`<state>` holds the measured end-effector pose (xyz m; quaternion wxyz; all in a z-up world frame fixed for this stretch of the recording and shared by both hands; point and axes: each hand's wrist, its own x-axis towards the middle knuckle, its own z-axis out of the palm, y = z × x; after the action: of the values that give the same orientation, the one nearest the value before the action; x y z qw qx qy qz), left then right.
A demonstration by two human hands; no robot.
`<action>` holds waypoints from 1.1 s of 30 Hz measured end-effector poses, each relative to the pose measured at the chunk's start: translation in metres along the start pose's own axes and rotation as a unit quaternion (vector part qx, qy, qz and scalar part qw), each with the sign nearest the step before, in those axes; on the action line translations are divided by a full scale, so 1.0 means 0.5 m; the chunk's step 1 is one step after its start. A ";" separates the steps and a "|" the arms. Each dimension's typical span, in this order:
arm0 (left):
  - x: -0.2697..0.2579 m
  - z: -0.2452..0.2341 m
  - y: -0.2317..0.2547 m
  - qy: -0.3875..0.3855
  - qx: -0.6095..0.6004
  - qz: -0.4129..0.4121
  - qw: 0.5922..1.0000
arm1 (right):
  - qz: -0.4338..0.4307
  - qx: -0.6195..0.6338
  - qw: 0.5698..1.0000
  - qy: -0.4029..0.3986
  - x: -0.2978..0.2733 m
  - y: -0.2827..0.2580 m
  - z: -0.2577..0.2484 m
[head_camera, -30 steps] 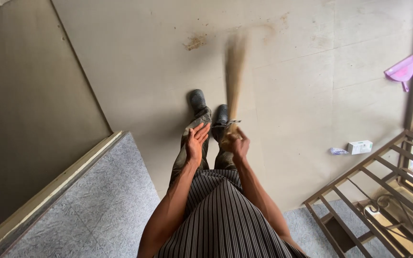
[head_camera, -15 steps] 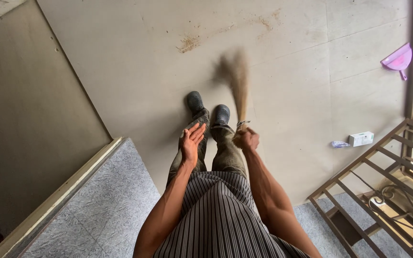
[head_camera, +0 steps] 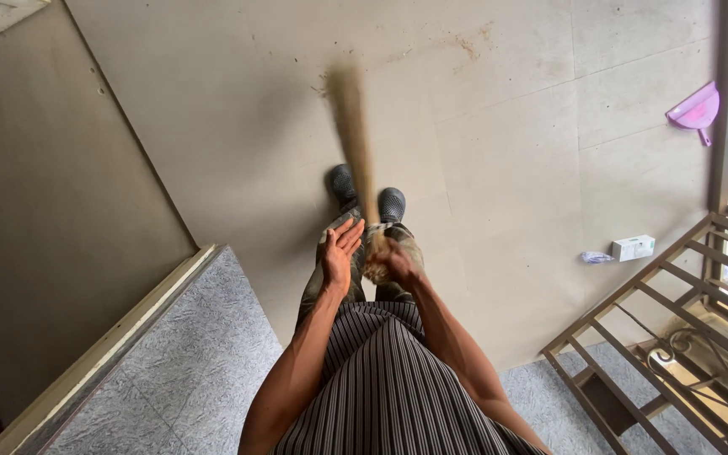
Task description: The person sweeps the floor using a short broom, moving dirt and debris along the base of a wall and into an open area.
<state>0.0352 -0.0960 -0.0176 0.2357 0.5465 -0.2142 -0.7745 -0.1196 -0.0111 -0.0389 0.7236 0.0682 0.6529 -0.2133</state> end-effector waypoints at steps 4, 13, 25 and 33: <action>-0.004 -0.016 0.020 0.008 -0.015 0.014 1.000 | -0.035 -0.104 0.989 -0.099 0.091 0.023 0.090; 0.014 -0.055 0.052 0.022 -0.020 0.013 0.999 | -0.048 0.052 0.997 0.007 0.250 0.026 0.076; 0.044 -0.054 0.078 0.001 -0.010 0.004 1.000 | -0.163 0.205 0.947 0.188 0.065 -0.153 -0.067; 0.067 -0.041 0.096 0.001 -0.018 -0.011 1.000 | -0.081 -0.014 0.996 0.019 0.009 -0.147 0.122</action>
<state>0.0513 -0.1558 -0.0208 0.2365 0.5451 -0.1942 -0.7805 -0.0928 -0.1011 -0.0216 0.6925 0.0089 0.6728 -0.2601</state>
